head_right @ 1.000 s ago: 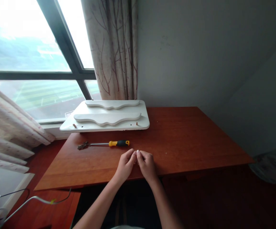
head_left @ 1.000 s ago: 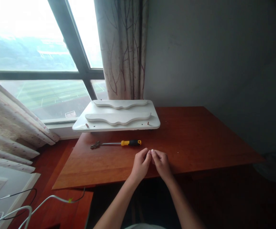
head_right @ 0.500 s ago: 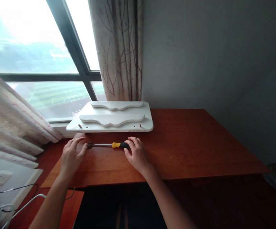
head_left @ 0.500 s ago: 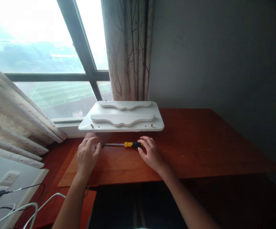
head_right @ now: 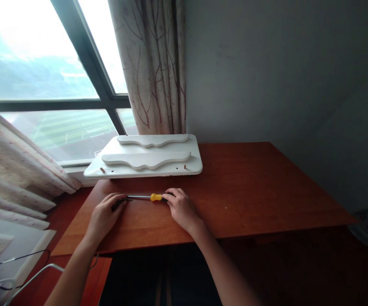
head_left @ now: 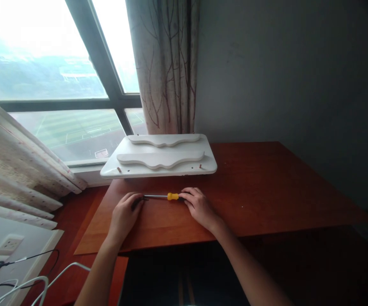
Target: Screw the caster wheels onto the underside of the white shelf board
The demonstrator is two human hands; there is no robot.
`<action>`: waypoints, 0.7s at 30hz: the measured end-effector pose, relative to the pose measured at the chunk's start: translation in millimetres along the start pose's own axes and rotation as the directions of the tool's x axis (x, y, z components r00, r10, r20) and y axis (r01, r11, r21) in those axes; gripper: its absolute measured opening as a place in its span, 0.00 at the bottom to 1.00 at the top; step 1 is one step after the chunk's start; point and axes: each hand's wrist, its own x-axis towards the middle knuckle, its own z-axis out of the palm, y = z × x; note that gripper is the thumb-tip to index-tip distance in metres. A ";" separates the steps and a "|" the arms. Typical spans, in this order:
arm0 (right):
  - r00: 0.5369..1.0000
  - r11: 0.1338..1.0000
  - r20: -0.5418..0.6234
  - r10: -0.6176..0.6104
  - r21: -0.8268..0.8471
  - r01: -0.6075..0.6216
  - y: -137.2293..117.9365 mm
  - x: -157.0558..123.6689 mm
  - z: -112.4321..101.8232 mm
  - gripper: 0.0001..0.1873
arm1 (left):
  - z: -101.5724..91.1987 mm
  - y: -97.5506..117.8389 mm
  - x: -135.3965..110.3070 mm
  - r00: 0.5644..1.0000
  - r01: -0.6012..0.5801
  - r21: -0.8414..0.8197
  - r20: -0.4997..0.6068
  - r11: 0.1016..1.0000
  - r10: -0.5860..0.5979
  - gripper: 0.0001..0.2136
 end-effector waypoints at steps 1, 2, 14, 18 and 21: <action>1.000 1.000 0.007 0.009 0.014 -0.009 1.2 -4.0 -4.9 0.25 | 1.5 4.5 -2.5 1.000 -0.011 -0.006 0.010 1.000 0.011 0.12; 1.000 1.000 0.019 0.018 0.025 -0.019 2.8 -8.7 -10.4 0.25 | 3.5 9.6 -5.0 0.999 -0.023 -0.010 0.023 1.000 0.023 0.12; 0.956 0.977 0.233 0.181 0.069 -0.202 35.2 -77.9 -108.8 0.20 | 43.0 93.3 -42.3 0.961 -0.220 -0.038 0.161 0.975 0.223 0.10; 0.935 0.960 0.257 0.244 0.071 -0.270 39.5 -86.2 -127.0 0.18 | 44.0 107.8 -49.0 0.955 -0.230 -0.038 0.186 0.973 0.233 0.10; 0.922 0.951 0.275 0.271 0.069 -0.300 37.5 -86.1 -132.7 0.18 | 41.8 108.5 -50.7 0.959 -0.211 -0.060 0.177 0.976 0.219 0.10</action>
